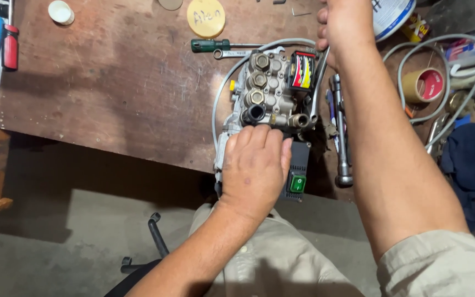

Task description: Disassembling a mechanical pump assembly using a wrench, screwdriver, and other hand tools on a workbench.

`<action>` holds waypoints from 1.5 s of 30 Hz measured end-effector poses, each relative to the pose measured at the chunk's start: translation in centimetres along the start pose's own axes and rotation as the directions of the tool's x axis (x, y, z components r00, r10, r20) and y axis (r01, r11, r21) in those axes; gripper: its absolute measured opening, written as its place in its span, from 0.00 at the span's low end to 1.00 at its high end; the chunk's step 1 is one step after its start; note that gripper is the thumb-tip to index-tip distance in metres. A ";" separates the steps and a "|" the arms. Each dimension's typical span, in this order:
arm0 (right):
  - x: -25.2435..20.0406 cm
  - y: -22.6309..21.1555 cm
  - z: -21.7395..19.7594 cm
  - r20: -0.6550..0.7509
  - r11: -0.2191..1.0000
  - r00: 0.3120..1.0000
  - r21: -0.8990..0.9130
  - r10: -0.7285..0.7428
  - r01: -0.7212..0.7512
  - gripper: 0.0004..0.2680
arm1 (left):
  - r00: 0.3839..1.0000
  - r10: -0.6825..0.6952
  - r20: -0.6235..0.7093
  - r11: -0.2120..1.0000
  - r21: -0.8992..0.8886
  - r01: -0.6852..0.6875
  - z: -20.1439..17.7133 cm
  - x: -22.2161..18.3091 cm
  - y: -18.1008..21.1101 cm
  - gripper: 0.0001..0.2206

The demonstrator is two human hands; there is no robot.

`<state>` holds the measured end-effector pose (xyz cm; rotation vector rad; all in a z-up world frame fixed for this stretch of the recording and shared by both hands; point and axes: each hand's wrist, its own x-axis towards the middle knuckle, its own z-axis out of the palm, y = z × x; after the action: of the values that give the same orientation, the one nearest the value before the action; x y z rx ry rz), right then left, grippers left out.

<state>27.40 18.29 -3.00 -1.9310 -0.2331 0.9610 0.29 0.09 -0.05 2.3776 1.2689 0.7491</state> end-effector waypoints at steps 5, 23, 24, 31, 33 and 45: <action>1.1 1.3 -2.0 0.029 0.994 0.998 0.088 -0.062 0.059 0.05 | 1.000 0.011 -0.006 1.000 -0.020 -0.011 -0.6 -0.1 0.1 0.12; -2.7 -0.9 -1.3 -0.064 0.981 0.993 -0.172 -0.104 0.092 0.09 | 1.000 0.026 0.001 1.000 -0.005 -0.026 -0.3 0.3 0.0 0.11; -2.0 -0.7 -1.1 -0.066 0.980 0.992 -0.173 -0.108 0.095 0.09 | 1.000 0.027 -0.002 1.000 -0.008 -0.027 -0.3 0.4 -0.1 0.11; 4.4 3.5 -2.3 -0.083 0.769 0.816 -0.400 -0.572 0.498 0.11 | 0.996 0.084 -0.020 0.996 0.012 -0.084 -0.9 0.3 0.0 0.11; 3.9 3.5 -2.2 -0.034 0.573 0.643 -0.490 -0.765 0.657 0.10 | 0.994 0.102 -0.041 0.995 0.018 -0.102 -1.4 0.3 0.0 0.12; 4.2 0.4 -1.2 0.026 0.771 0.857 -0.423 -0.515 0.476 0.08 | 0.953 0.057 0.297 0.986 0.133 -0.100 -1.2 1.5 2.9 0.25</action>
<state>31.00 19.48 -5.25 -2.1238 -0.9155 0.4822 2.17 -0.11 2.84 2.5516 1.1441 0.3146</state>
